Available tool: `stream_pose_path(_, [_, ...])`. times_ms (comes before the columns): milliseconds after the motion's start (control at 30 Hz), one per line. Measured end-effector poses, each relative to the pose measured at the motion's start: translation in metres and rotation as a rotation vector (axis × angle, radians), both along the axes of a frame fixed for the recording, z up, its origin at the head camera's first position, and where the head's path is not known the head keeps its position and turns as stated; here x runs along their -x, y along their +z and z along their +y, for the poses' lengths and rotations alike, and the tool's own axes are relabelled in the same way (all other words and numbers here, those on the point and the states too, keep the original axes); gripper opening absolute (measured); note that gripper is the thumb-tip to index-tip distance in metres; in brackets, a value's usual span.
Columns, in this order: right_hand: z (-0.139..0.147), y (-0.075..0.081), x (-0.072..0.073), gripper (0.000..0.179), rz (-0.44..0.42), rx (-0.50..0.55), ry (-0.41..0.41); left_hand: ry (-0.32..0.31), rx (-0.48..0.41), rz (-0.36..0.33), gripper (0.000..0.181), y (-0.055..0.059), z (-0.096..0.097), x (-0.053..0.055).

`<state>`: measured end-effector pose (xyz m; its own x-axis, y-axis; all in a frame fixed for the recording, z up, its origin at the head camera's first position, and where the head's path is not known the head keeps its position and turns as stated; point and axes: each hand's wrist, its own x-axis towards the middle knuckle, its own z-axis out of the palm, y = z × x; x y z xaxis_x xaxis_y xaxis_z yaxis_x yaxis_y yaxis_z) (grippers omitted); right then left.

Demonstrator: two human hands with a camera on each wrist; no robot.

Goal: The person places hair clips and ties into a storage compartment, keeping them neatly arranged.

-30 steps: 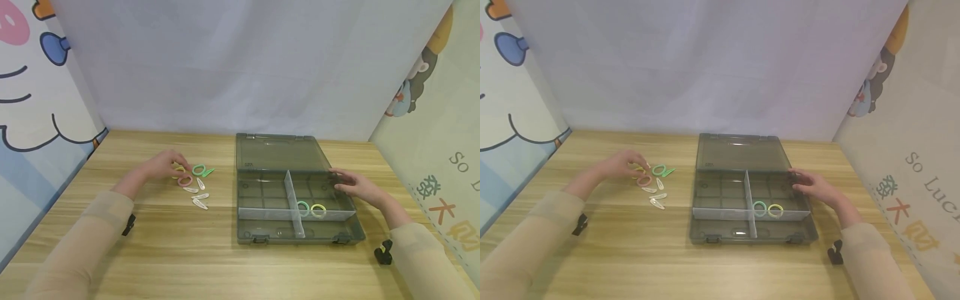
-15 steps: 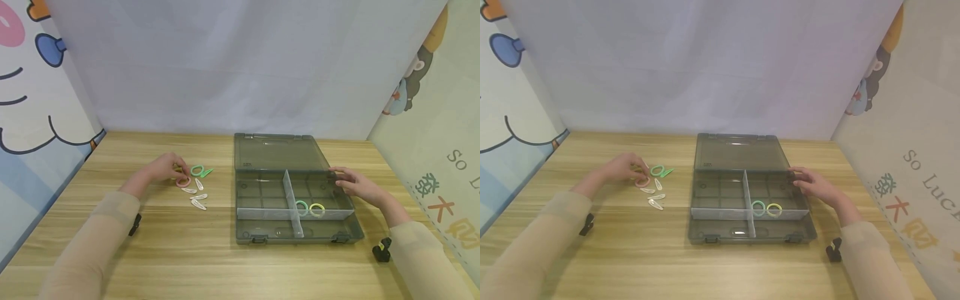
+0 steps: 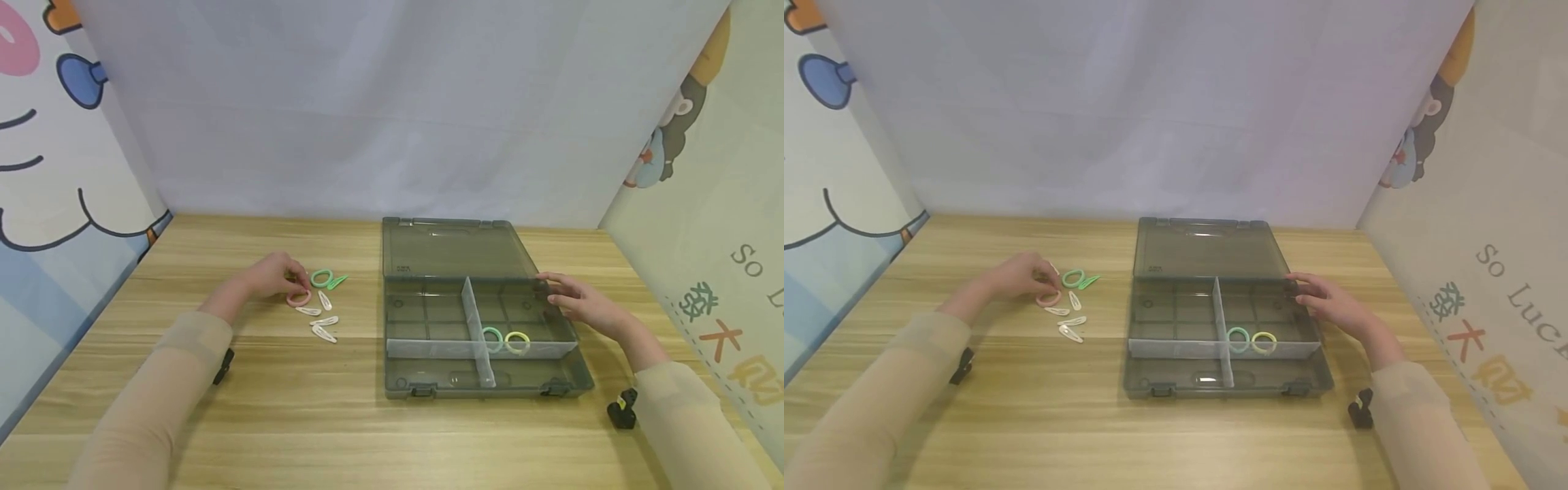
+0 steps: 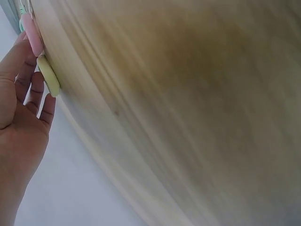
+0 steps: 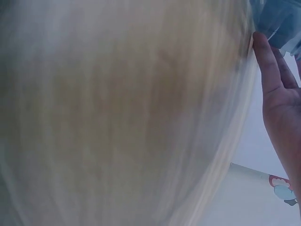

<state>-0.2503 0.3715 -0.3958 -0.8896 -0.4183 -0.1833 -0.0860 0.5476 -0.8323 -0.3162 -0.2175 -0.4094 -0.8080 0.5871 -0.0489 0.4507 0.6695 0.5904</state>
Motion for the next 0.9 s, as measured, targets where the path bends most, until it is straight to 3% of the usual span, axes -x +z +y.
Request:
stream_pose_path(233, [-0.001, 0.001, 0.0, 0.058, -0.007, 0.008, -0.005, 0.005, 0.013, 0.009, 0.01, 0.002, 0.001, 0.001])
stream_pose_path(633, [0.001, -0.002, 0.002, 0.057, -0.008, 0.008, -0.004, 0.037, -0.007, -0.003, 0.005, 0.02, 0.006, -0.002])
stream_pose_path(900, [0.002, -0.003, 0.005, 0.058, -0.018, 0.005, -0.007, 0.043, 0.006, 0.001, 0.006, 0.043, 0.014, -0.009])
